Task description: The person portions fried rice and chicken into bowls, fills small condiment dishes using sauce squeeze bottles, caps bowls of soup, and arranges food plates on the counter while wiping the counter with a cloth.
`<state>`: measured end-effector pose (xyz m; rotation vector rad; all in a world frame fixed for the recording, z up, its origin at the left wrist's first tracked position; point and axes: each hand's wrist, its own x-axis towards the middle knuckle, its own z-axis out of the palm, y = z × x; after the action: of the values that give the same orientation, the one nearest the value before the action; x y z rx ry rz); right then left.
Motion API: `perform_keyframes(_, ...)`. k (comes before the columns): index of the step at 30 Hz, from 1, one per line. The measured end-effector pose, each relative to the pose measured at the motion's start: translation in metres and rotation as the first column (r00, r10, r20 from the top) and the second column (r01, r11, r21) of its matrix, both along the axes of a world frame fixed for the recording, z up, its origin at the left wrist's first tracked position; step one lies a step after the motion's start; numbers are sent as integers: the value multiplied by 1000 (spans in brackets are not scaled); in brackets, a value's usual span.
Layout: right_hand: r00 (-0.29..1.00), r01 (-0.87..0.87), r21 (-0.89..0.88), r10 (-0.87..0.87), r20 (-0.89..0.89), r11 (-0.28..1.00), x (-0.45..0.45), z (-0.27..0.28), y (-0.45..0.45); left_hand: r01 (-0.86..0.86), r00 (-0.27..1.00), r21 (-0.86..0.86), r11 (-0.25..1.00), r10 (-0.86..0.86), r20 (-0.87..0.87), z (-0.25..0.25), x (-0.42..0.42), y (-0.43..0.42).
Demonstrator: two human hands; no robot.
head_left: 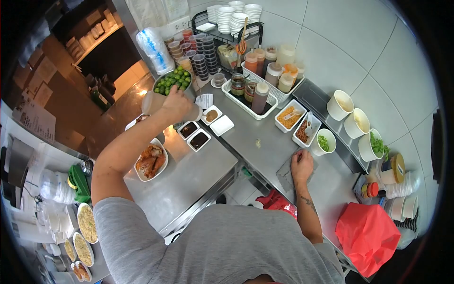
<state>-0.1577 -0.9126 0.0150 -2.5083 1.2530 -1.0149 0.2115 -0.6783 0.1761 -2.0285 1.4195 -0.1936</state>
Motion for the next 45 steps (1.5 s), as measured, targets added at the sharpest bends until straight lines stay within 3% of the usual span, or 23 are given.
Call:
perform_keyframes(10, 1000, -10, 20, 10, -9, 1000, 0, 1, 0, 0, 1000, -42, 999, 1, 18, -11, 8, 11)
perform_keyframes(16, 1000, -4, 31, 4, -13, 1000, 0, 0, 0, -95, 995, 1, 995, 95, -40, -7, 4, 12)
perform_keyframes(22, 1000, -12, 29, 12, -3, 1000, 0, 2, 2, -211, 968, -158, 965, 184, -168, 1, 1, 17)
perform_keyframes(25, 1000, -21, 3, 21, 0, 1000, -1, -1, -1, -162, 971, -142, 976, 133, -197, 9, -19, 10)
perform_keyframes(31, 999, -36, -12, 36, 6, 999, -1, -2, -1, 65, 994, 7, 998, -64, -92, -2, -43, -6)
perform_keyframes(34, 1000, -29, -8, 29, 9, 1000, -2, -3, -2, 106, 993, -48, 993, -108, -44, -5, -47, -9)
perform_keyframes(37, 999, -30, -7, 30, 16, 1000, -2, -3, -2, 58, 998, -32, 998, -58, 26, 1, -47, -12)
perform_keyframes(45, 1000, -11, 24, 11, 9, 1000, -1, 0, 0, 36, 999, 6, 999, -36, 20, -1, -44, -9)
